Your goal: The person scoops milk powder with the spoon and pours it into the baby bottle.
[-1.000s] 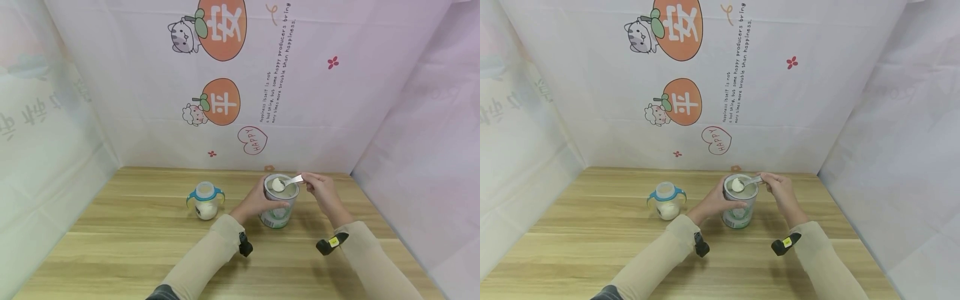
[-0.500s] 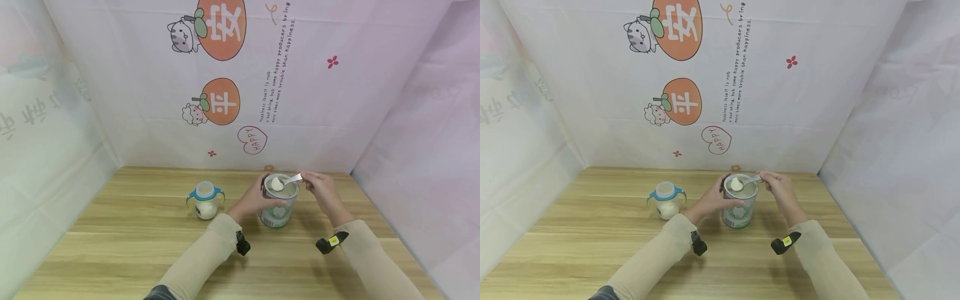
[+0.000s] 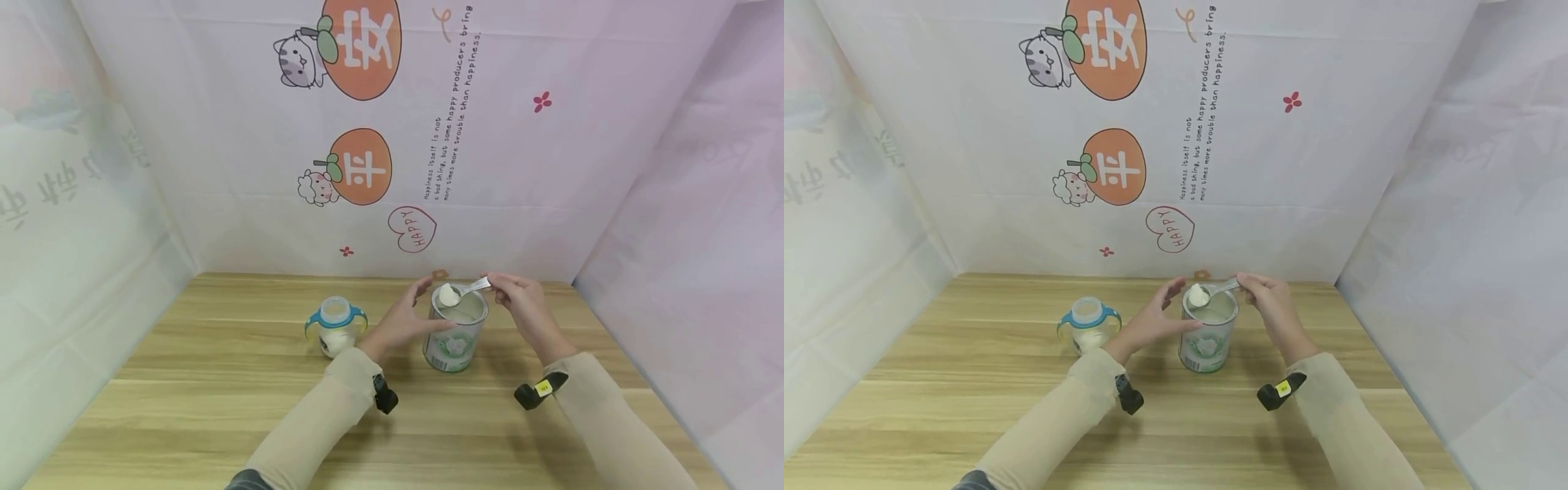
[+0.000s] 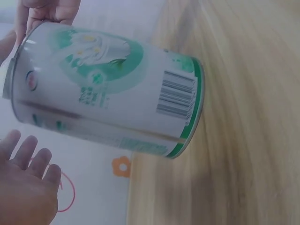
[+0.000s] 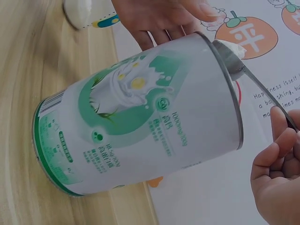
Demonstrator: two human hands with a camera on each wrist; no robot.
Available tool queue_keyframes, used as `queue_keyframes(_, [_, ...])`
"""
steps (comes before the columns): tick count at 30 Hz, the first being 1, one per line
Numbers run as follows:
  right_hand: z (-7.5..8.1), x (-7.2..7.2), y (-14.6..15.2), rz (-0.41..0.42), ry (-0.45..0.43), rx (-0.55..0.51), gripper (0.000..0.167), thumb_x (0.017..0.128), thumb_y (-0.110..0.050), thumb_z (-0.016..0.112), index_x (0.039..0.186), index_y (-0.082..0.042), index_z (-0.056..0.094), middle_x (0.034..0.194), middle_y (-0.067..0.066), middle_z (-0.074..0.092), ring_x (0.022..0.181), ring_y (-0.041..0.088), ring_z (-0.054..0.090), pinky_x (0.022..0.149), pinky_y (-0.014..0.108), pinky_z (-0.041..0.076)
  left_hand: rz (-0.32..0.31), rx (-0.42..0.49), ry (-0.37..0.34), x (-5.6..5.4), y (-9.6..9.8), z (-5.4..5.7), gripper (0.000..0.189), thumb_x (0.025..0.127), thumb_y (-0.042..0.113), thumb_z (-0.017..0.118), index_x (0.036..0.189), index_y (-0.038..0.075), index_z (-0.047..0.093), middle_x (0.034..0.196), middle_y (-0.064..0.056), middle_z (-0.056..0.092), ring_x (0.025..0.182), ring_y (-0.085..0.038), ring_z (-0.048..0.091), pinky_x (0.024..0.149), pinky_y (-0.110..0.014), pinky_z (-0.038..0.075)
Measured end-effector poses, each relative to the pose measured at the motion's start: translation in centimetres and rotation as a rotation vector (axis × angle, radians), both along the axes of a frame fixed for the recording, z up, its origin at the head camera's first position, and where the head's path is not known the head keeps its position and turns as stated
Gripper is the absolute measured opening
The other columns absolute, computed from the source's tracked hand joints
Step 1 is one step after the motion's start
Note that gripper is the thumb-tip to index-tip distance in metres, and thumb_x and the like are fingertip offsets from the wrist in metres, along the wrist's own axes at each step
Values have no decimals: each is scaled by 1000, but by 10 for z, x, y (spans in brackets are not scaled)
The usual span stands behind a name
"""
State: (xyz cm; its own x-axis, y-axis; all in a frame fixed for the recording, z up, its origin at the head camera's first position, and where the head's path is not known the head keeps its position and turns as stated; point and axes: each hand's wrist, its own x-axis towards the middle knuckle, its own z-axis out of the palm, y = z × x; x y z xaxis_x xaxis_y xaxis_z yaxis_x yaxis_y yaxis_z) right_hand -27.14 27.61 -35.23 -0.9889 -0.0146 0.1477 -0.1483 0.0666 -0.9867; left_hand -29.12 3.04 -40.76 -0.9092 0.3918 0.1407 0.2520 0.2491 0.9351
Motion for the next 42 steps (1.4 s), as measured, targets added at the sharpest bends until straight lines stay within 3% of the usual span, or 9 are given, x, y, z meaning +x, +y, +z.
queue_keyframes(4, [3, -3, -4, 7, 12, 8, 41, 99, -28, 67, 120, 7, 68, 94, -3, 64, 82, 9, 51, 76, 20, 48, 9, -2, 24, 1, -7, 4, 105, 69, 55, 89, 155, 34, 32, 155, 18, 34, 145, -17, 30, 114, -53, 29])
queue_keyframes(8, [6, -4, -8, 24, -1, 35, 38, 99, -31, 66, 119, 1, 71, 100, -3, 63, 88, 12, 50, 80, 22, 48, 12, -13, 46, 1, -14, 7, 105, 70, 56, 88, 156, 33, 33, 156, 17, 34, 145, -17, 30, 114, -54, 29])
queue_keyframes(17, [13, -8, -25, 37, -24, 66, 53, 100, -35, 64, 130, 9, 61, 103, -2, 61, 91, 12, 50, 87, 24, 47, 15, -61, 92, 0, -30, 12, 107, 71, 60, 85, 157, 28, 30, 158, 10, 34, 146, -21, 30, 114, -53, 29])
queue_keyframes(24, [16, -15, -41, 55, -37, 33, 46, 100, -31, 64, 127, 7, 64, 97, -1, 58, 87, 14, 48, 80, 25, 46, 34, -35, 65, 1, -52, 19, 105, 71, 62, 84, 157, 33, 29, 158, 14, 32, 147, -19, 25, 117, -51, 24])
queue_keyframes(29, [18, -20, -54, 51, -44, 54, 46, 100, -29, 64, 128, 7, 63, 98, 0, 58, 90, 15, 50, 80, 22, 48, 42, -20, 86, 0, -68, 22, 110, 68, 65, 84, 157, 28, 30, 155, 15, 35, 146, -17, 27, 118, -46, 23])
queue_keyframes(37, [23, -27, -80, 78, -36, 91, 39, 100, -27, 63, 123, 3, 68, 88, -3, 64, 82, 13, 51, 82, 30, 49, 51, -25, 113, 2, -92, 31, 102, 76, 56, 84, 157, 26, 29, 158, 8, 33, 146, -16, 27, 119, -39, 21])
queue_keyframes(42, [24, -31, -96, 94, -32, 60, 37, 100, -23, 63, 124, 5, 67, 92, 5, 66, 83, 14, 51, 80, 28, 50, 67, -15, 126, 4, -109, 35, 99, 78, 50, 84, 156, 25, 29, 159, 5, 32, 146, -16, 27, 119, -38, 20])
